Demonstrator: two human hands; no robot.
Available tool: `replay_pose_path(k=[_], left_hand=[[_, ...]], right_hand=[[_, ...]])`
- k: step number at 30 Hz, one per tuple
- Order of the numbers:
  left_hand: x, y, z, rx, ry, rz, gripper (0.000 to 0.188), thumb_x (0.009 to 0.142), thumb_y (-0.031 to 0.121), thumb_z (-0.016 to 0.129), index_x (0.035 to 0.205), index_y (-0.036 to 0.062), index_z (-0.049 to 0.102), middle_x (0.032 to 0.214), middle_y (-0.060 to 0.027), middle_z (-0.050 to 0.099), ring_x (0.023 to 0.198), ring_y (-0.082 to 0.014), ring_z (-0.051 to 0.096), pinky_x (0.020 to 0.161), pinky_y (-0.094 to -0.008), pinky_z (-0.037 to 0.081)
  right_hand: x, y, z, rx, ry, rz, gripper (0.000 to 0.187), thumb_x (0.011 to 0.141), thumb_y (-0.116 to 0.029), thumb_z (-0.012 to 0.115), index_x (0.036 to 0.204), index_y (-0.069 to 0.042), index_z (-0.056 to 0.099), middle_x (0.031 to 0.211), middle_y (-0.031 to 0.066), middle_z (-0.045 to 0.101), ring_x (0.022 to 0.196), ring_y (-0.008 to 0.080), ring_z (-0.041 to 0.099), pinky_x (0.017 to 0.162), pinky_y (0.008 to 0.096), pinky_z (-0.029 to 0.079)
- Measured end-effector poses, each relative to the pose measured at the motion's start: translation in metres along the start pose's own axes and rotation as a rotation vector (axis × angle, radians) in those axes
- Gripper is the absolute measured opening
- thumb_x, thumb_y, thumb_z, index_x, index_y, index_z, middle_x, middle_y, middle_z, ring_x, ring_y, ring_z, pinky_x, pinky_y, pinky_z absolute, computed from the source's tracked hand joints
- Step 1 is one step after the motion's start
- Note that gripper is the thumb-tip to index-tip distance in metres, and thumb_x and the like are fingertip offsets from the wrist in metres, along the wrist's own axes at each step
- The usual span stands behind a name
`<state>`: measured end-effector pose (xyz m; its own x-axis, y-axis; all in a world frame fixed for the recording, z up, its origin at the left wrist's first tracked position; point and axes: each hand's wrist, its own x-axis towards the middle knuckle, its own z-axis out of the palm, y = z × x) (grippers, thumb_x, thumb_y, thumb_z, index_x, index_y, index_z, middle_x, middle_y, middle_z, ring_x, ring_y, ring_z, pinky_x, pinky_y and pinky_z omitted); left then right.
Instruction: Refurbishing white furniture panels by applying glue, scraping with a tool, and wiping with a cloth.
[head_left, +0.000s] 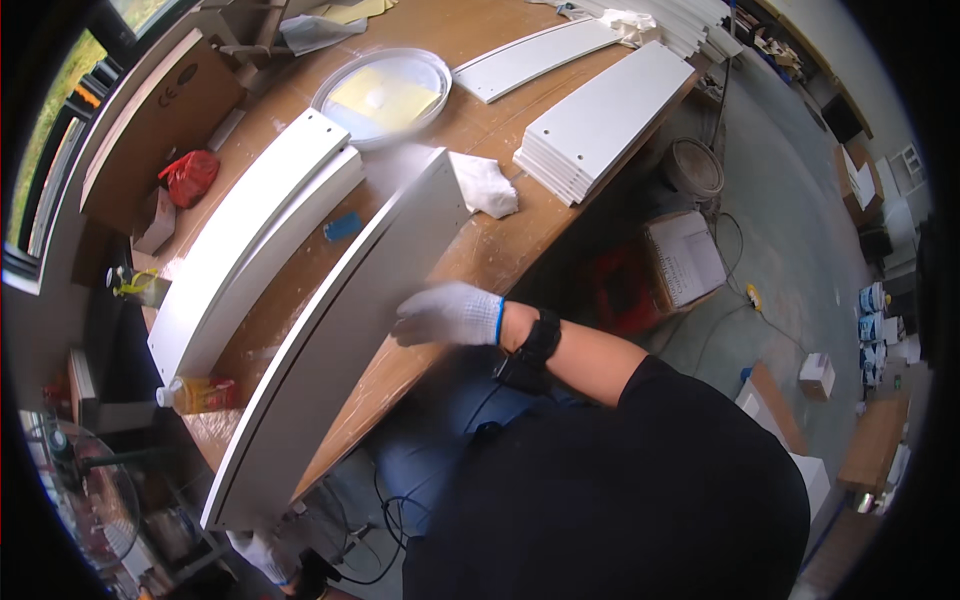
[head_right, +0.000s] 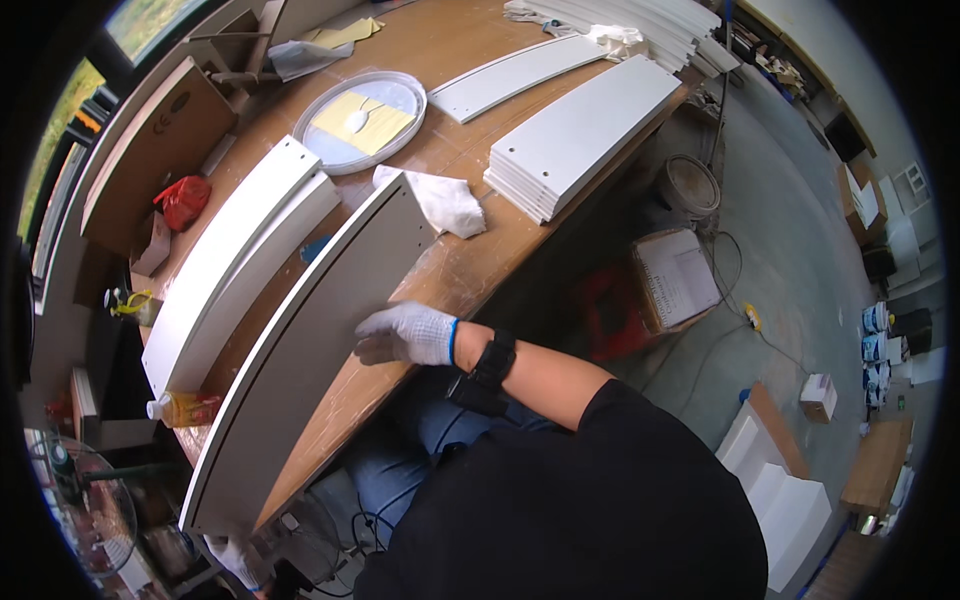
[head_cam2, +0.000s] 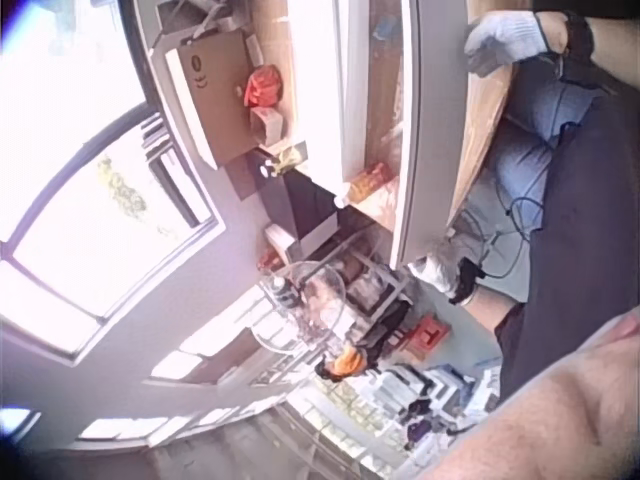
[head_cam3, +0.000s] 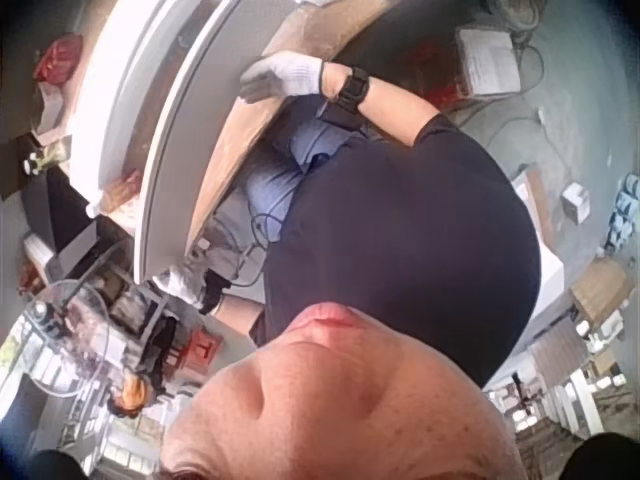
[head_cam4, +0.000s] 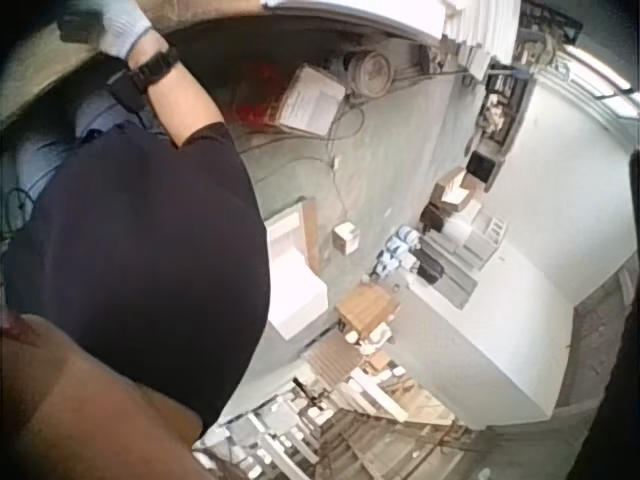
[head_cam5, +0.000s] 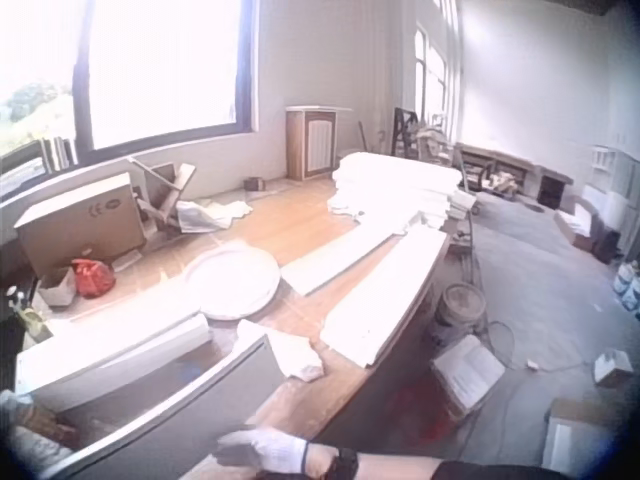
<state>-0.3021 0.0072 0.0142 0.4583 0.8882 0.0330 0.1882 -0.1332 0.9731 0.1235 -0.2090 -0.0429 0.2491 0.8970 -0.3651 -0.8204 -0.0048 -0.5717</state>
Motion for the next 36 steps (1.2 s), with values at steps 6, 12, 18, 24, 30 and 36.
replay_pose_path(k=[6, 12, 18, 24, 30, 36], left_hand=[[0.038, -0.053, -0.015, 0.211, -0.109, 0.324, 0.02, 0.086, 0.007, 0.061, 0.104, -0.0021, 0.064, 0.105, -0.0141, 0.065, 0.097, -0.0223, 0.061, 0.087, -0.0354, 0.047], [0.043, -0.075, 0.03, 0.311, -0.118, 0.735, 0.026, 0.089, 0.012, 0.056, 0.113, 0.005, 0.062, 0.128, -0.0179, 0.053, 0.119, -0.0316, 0.052, 0.097, -0.0445, 0.045], [0.033, -0.111, 0.046, -0.142, 0.088, 0.182, 0.059, 0.095, 0.022, 0.05, 0.146, 0.003, 0.028, 0.145, -0.0136, 0.038, 0.128, -0.0236, 0.043, 0.102, -0.0363, 0.042], [0.029, -0.171, 0.015, -0.409, -0.047, -0.086, 0.05, 0.097, 0.025, 0.049, 0.138, -0.0014, 0.039, 0.132, -0.0113, 0.051, 0.112, -0.0211, 0.054, 0.094, -0.034, 0.047], [0.013, -0.124, 0.036, -0.328, 0.074, -0.208, 0.049, 0.101, 0.037, 0.038, 0.131, -0.0001, 0.047, 0.12, -0.0085, 0.059, 0.104, -0.0179, 0.058, 0.086, -0.0299, 0.05], [0.008, -0.12, 0.039, -0.71, 0.004, -0.463, 0.044, 0.098, 0.037, 0.043, 0.127, 0.0038, 0.051, 0.114, -0.0077, 0.062, 0.099, -0.0184, 0.063, 0.077, -0.0313, 0.055]], right_hand=[[-0.034, -0.006, 0.003, -0.049, -0.131, -0.043, 0.051, 0.088, -0.016, 0.065, 0.131, 0.0, 0.044, 0.12, 0.015, 0.058, 0.106, 0.0313, 0.059, 0.092, 0.0471, 0.049], [-0.06, 0.018, -0.018, 0.157, 0.183, -0.046, 0.055, 0.094, -0.037, 0.057, 0.13, 0.002, 0.044, 0.121, 0.0205, 0.057, 0.106, 0.0322, 0.06, 0.089, 0.0442, 0.052], [-0.061, -0.017, -0.016, -0.538, 0.265, 0.337, 0.036, 0.094, -0.031, 0.056, 0.108, 0.002, 0.058, 0.093, 0.0154, 0.067, 0.074, 0.0207, 0.067, 0.062, 0.0308, 0.057], [-0.002, -0.119, -0.06, -1.124, 0.627, -0.609, 0.054, 0.085, -0.026, 0.067, 0.126, 0.004, 0.051, 0.119, 0.0169, 0.06, 0.11, 0.0228, 0.059, 0.089, 0.0311, 0.049], [0.063, -0.127, -0.064, -2.118, 0.717, -0.325, 0.079, 0.074, -0.046, 0.068, 0.143, -0.023, 0.038, 0.132, 0.0172, 0.051, 0.117, 0.0339, 0.051, 0.1, 0.0427, 0.041], [0.067, -0.133, -0.077, -1.68, 0.589, -0.494, 0.04, 0.078, -0.02, 0.056, 0.115, -0.007, 0.063, 0.101, 0.0197, 0.066, 0.097, 0.0327, 0.063, 0.086, 0.038, 0.049]])
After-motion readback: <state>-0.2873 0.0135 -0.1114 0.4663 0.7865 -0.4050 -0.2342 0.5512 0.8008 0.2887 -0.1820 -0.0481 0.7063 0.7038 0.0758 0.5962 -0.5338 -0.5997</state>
